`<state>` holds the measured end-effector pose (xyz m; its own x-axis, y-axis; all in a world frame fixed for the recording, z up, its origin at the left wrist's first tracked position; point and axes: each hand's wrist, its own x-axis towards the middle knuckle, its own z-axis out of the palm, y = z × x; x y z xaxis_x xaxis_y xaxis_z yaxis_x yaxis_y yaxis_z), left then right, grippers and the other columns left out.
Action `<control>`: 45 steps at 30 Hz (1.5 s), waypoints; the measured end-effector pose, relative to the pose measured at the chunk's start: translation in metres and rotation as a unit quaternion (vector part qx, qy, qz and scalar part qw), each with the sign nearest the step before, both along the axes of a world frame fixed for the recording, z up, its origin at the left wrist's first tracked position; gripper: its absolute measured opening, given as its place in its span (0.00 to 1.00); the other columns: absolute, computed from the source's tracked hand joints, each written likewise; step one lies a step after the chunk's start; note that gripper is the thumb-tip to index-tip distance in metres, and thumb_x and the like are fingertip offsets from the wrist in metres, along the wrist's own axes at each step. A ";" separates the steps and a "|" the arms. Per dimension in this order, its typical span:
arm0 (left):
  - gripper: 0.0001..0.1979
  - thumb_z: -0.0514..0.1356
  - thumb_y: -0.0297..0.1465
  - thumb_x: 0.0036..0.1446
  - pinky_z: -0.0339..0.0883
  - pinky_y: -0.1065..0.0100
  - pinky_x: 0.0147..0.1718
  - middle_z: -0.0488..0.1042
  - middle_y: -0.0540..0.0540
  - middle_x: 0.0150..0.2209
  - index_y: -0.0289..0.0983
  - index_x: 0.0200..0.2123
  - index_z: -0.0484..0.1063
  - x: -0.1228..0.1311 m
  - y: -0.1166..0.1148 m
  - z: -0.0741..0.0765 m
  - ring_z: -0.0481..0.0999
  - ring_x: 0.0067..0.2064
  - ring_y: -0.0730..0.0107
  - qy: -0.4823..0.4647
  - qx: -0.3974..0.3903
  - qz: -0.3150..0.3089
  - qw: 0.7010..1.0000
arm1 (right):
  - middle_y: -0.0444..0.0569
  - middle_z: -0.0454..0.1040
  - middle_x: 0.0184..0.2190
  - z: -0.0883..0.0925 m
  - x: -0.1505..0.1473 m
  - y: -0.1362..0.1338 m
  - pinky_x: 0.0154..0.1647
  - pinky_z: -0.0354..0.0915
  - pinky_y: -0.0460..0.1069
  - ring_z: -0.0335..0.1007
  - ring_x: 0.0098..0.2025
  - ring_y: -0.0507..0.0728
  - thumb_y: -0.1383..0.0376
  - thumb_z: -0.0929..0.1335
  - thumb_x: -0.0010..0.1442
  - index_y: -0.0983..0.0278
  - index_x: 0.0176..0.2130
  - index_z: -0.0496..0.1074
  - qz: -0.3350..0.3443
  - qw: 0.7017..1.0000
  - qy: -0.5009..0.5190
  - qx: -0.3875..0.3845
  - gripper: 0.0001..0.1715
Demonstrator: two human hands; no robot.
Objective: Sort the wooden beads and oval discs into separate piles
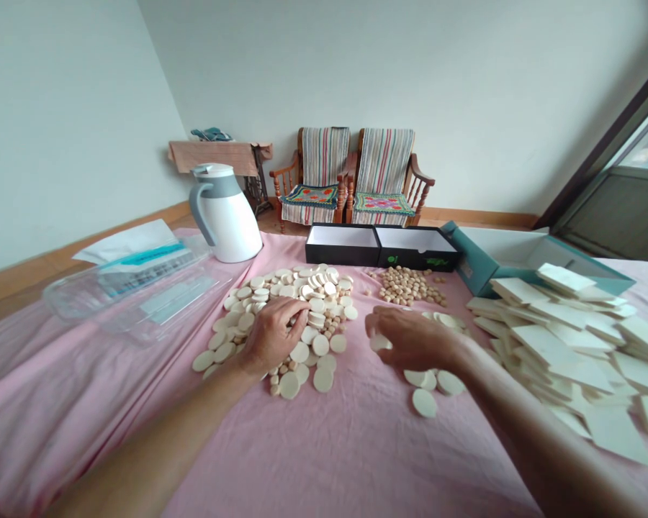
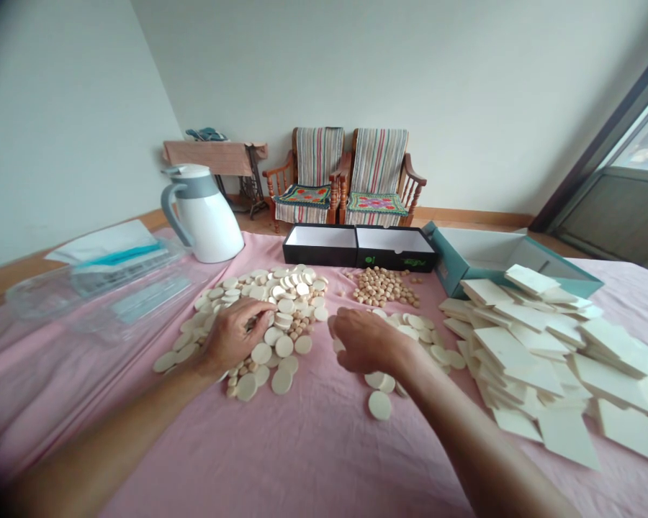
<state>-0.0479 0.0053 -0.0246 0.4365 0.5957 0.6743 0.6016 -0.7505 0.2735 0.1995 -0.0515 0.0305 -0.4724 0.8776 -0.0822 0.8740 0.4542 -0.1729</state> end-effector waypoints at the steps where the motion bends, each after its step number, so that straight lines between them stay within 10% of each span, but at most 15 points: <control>1: 0.07 0.54 0.27 0.58 0.67 0.67 0.38 0.76 0.46 0.33 0.36 0.36 0.72 0.000 0.000 0.000 0.74 0.37 0.67 0.000 0.000 0.000 1.000 | 0.52 0.73 0.37 0.006 0.009 -0.001 0.41 0.61 0.50 0.68 0.42 0.58 0.71 0.68 0.46 0.64 0.38 0.72 0.011 0.999 -0.024 -0.024 0.15; 5: 0.07 0.54 0.27 0.58 0.67 0.67 0.38 0.76 0.46 0.33 0.36 0.36 0.73 0.000 0.000 0.000 0.74 0.37 0.67 0.000 -0.005 -0.001 1.000 | 0.52 0.74 0.37 0.013 0.021 -0.002 0.43 0.61 0.51 0.69 0.42 0.59 0.70 0.68 0.48 0.64 0.39 0.73 -0.002 0.999 -0.025 -0.029 0.14; 16: 0.07 0.54 0.27 0.58 0.67 0.67 0.39 0.76 0.46 0.34 0.37 0.36 0.73 0.000 0.000 -0.001 0.75 0.38 0.67 0.003 -0.004 0.007 1.000 | 0.54 0.67 0.41 -0.039 -0.049 -0.001 0.40 0.61 0.49 0.66 0.44 0.56 0.68 0.65 0.56 0.66 0.41 0.66 -0.006 0.990 0.123 0.069 0.10; 30: 0.07 0.54 0.27 0.58 0.67 0.67 0.39 0.76 0.45 0.34 0.36 0.36 0.72 0.001 0.000 0.000 0.75 0.38 0.67 0.003 -0.005 0.010 1.000 | 0.55 0.70 0.38 -0.036 -0.050 -0.005 0.38 0.60 0.49 0.66 0.41 0.57 0.68 0.64 0.56 0.68 0.41 0.65 -0.048 0.991 0.100 0.076 0.11; 39: 0.07 0.54 0.28 0.58 0.67 0.67 0.37 0.76 0.46 0.32 0.36 0.36 0.72 0.002 0.000 0.001 0.75 0.36 0.67 0.006 0.000 0.008 1.000 | 0.56 0.72 0.37 0.019 0.017 -0.022 0.42 0.59 0.52 0.67 0.42 0.60 0.74 0.65 0.48 0.67 0.37 0.70 -0.043 0.997 -0.053 0.033 0.13; 45: 0.07 0.54 0.27 0.59 0.67 0.67 0.38 0.76 0.46 0.34 0.36 0.36 0.72 0.002 0.000 -0.001 0.74 0.37 0.67 0.003 -0.001 0.010 1.000 | 0.52 0.71 0.39 0.004 -0.020 -0.038 0.42 0.61 0.50 0.67 0.41 0.56 0.71 0.64 0.54 0.66 0.42 0.69 0.022 0.996 0.070 0.047 0.14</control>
<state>-0.0462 0.0048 -0.0253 0.4291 0.6058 0.6700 0.6179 -0.7379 0.2714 0.1794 -0.0891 0.0343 -0.5112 0.8567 0.0691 0.8236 0.5113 -0.2457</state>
